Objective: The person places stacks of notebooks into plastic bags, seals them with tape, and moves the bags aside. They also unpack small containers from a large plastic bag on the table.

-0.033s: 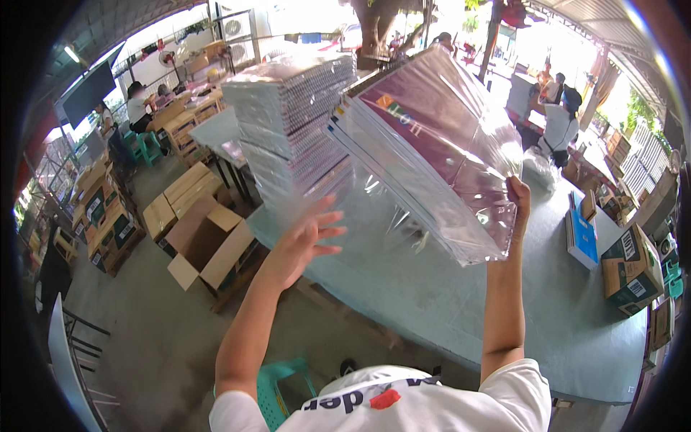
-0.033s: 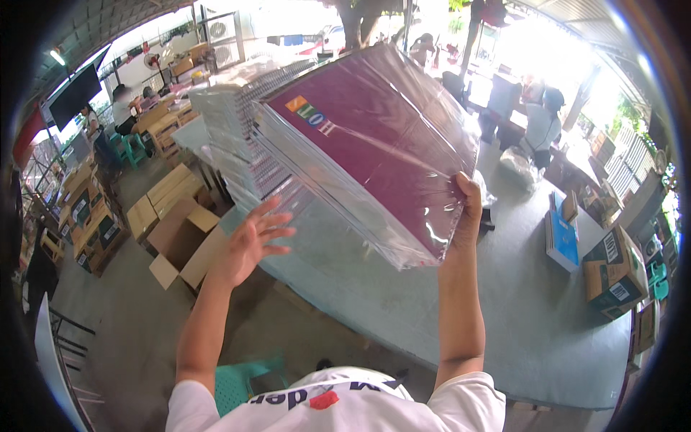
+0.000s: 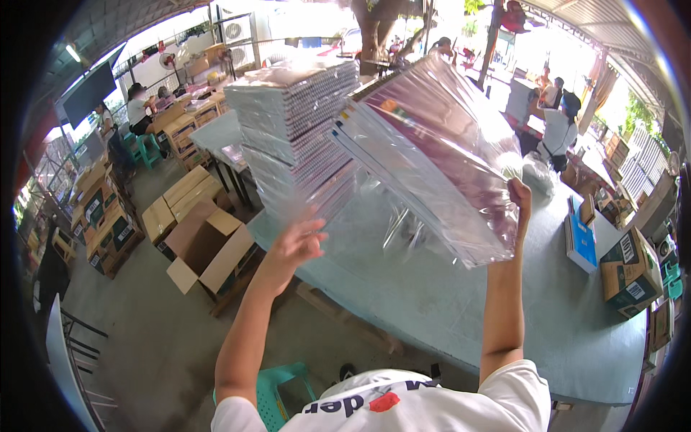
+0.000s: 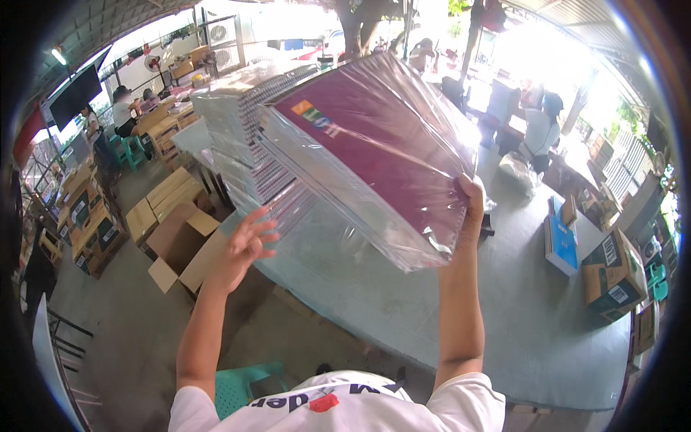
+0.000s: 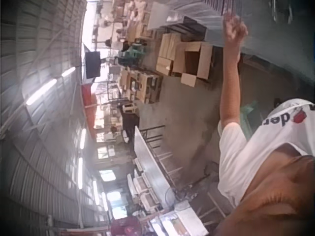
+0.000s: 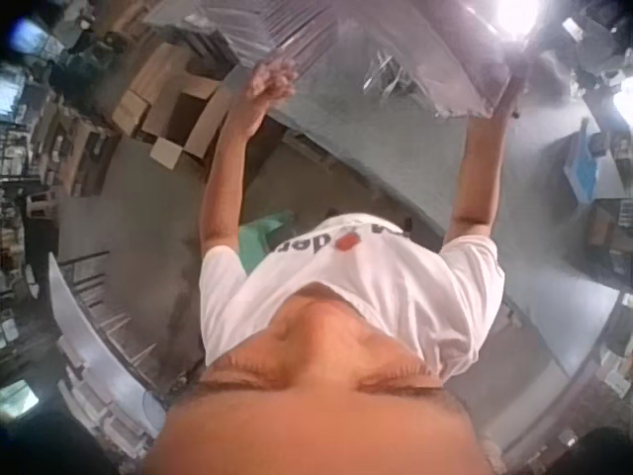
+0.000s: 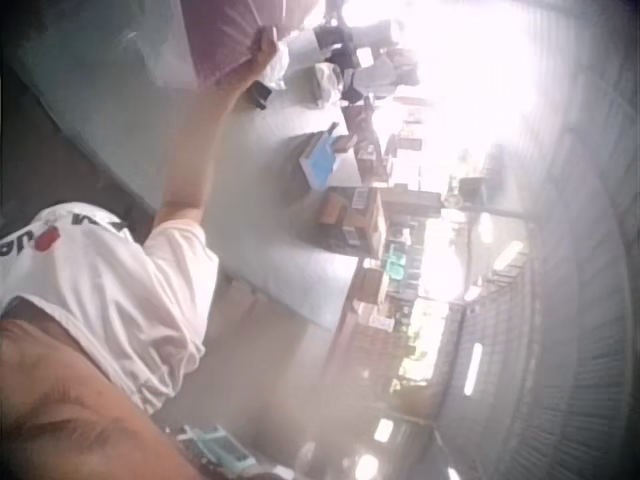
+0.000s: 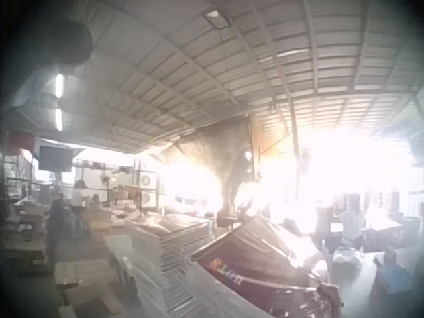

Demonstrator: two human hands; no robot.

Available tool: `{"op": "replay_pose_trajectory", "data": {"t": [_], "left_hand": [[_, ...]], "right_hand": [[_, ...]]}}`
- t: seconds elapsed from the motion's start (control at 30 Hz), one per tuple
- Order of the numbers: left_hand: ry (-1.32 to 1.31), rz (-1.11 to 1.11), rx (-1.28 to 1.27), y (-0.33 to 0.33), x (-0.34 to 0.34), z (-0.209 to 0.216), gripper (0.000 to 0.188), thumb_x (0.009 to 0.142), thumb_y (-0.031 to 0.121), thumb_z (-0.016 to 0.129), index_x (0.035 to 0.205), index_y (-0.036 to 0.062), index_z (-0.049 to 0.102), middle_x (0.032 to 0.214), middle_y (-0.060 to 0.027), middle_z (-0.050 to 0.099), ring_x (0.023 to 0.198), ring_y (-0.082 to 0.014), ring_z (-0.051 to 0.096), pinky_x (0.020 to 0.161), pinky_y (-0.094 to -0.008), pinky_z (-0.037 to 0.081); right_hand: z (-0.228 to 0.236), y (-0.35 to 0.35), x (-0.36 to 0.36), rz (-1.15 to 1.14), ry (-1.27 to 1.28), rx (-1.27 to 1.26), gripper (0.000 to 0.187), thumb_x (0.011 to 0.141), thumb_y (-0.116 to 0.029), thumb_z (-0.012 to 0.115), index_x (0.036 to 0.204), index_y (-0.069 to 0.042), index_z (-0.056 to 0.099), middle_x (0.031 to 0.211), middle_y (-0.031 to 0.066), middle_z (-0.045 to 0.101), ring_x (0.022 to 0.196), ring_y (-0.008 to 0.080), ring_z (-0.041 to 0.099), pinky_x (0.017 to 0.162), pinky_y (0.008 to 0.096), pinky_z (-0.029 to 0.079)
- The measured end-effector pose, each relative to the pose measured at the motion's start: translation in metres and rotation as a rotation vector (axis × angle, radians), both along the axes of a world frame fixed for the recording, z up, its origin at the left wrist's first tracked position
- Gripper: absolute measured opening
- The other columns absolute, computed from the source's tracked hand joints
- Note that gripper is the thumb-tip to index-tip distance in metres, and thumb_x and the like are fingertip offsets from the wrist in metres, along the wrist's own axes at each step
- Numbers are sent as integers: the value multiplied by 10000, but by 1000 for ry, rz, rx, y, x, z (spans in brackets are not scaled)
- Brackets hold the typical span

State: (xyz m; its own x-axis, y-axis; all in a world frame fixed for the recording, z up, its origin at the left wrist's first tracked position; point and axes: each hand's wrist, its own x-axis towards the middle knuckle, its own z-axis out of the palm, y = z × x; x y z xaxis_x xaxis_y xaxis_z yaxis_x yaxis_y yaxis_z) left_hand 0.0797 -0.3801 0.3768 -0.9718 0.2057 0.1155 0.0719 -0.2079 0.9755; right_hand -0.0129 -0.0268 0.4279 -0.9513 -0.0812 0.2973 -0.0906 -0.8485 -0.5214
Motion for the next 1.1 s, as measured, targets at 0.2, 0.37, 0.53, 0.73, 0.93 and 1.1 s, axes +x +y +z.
{"op": "replay_pose_trajectory", "data": {"t": [0.2, 0.37, 0.53, 0.73, 0.93, 1.1], "left_hand": [[616, 480, -635, 10, -66, 8, 1008, 591, 506, 792, 1373, 91, 310, 1270, -165, 428, 1167, -283, 430, 976, -432, 353], [961, 401, -656, 123, -142, 43, 1107, 554, 574, 778, 1396, 87, 251, 1297, -191, 414, 1176, -309, 431, 948, -391, 379], [647, -183, -431, 293, -140, 13, 664, 733, 385, 711, 1242, 52, 444, 1007, -187, 589, 925, -302, 590, 773, -366, 460], [652, -262, -549, 401, -144, -89, 263, 822, 201, 599, 1021, 33, 561, 792, -180, 611, 747, -335, 612, 662, -384, 475], [715, -289, -719, 488, -121, -74, 871, 663, 504, 731, 1316, 35, 395, 1306, -241, 404, 1257, -329, 353, 1065, -434, 244], [-200, -1026, 571, 562, -65, -49, 793, 689, 526, 713, 1249, 27, 456, 1147, -154, 560, 1110, -254, 509, 960, -410, 393]], "right_hand": [[-2, -18, 37, -43, -226, 86, 438, 863, -308, 486, 1228, -66, 494, 1134, 113, 569, 958, 249, 567, 762, 344, 494], [-63, 25, 67, 639, 77, -626, 693, 843, -292, 583, 1344, 23, 222, 1202, 251, 511, 988, 368, 600, 688, 410, 567], [-84, 96, 105, 552, 163, -678, 664, 882, -317, 525, 1350, 23, 199, 1091, 258, 569, 835, 357, 648, 581, 376, 571], [-103, 209, 161, 420, 264, -608, 669, 888, -308, 513, 1376, 1, 175, 1079, 263, 571, 810, 355, 648, 572, 393, 564], [-116, 276, 198, 212, 257, -502, 667, 881, -312, 524, 1368, 8, 201, 1064, 269, 574, 799, 378, 644, 561, 417, 560], [-124, 257, 169, 668, 292, -754, 693, 880, -374, 524, 1366, 23, 230, 1126, 274, 547, 961, 376, 605, 664, 438, 550]]}}
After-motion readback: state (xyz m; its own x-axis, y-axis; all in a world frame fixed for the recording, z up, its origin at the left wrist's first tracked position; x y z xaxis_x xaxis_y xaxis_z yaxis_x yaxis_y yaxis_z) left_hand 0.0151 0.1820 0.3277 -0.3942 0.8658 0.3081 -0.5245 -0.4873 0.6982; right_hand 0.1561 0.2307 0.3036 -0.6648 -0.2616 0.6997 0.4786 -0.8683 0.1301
